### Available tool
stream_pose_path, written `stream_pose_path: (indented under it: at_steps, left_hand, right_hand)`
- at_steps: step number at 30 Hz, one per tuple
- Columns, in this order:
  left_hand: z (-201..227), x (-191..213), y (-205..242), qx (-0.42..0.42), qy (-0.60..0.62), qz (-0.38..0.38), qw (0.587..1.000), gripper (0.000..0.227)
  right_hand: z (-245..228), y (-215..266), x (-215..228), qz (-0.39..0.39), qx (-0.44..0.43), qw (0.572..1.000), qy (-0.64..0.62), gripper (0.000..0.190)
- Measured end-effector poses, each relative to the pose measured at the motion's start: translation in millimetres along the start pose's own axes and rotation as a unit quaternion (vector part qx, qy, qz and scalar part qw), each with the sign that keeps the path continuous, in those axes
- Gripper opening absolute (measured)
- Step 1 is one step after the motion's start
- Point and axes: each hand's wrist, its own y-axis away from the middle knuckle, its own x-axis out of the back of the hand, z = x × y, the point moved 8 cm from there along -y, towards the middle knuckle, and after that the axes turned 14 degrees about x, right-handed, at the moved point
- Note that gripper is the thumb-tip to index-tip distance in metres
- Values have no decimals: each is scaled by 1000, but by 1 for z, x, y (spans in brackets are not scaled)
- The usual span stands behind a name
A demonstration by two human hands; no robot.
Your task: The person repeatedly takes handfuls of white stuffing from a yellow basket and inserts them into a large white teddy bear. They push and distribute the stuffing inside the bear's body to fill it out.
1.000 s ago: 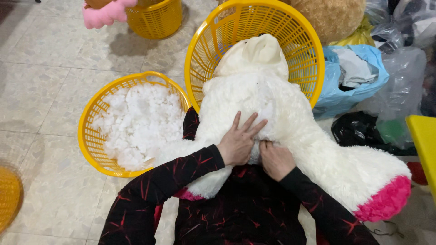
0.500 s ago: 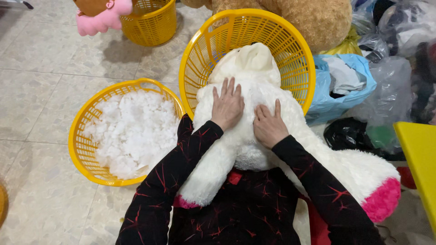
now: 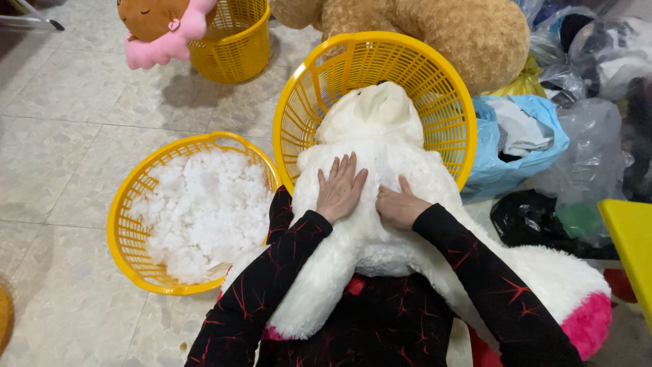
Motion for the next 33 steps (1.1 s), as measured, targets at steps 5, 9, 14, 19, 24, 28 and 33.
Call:
stream_pose_path:
  at_steps: [5, 9, 14, 19, 24, 28, 33]
  left_hand:
    - [1, 7, 9, -22, 39, 29, 999, 69]
    - [10, 5, 16, -45, -36, 14, 998, 64]
    - [23, -5, 38, -96, -157, -17, 983, 65]
    - [24, 2, 35, -108, -104, -9, 989, 61]
    - [-11, 22, 6, -43, 155, 66, 985, 48]
    - [-59, 50, -34, 24, 163, 174, 971, 54]
    - [-125, 23, -67, 197, 143, 13, 970, 87]
  right_hand:
    - [29, 17, 33, 25, -70, 995, -62, 17]
    - [40, -2, 12, 31, -28, 995, 95, 22]
    - [60, -23, -67, -109, -50, 981, 152, 35]
    - [63, -24, -47, -97, -40, 985, 139, 36]
    - [76, 19, 26, 95, -37, 976, -192, 28]
    - [132, 67, 59, 297, -85, 913, -266, 37]
    - [222, 89, -41, 249, -319, 872, -275, 40]
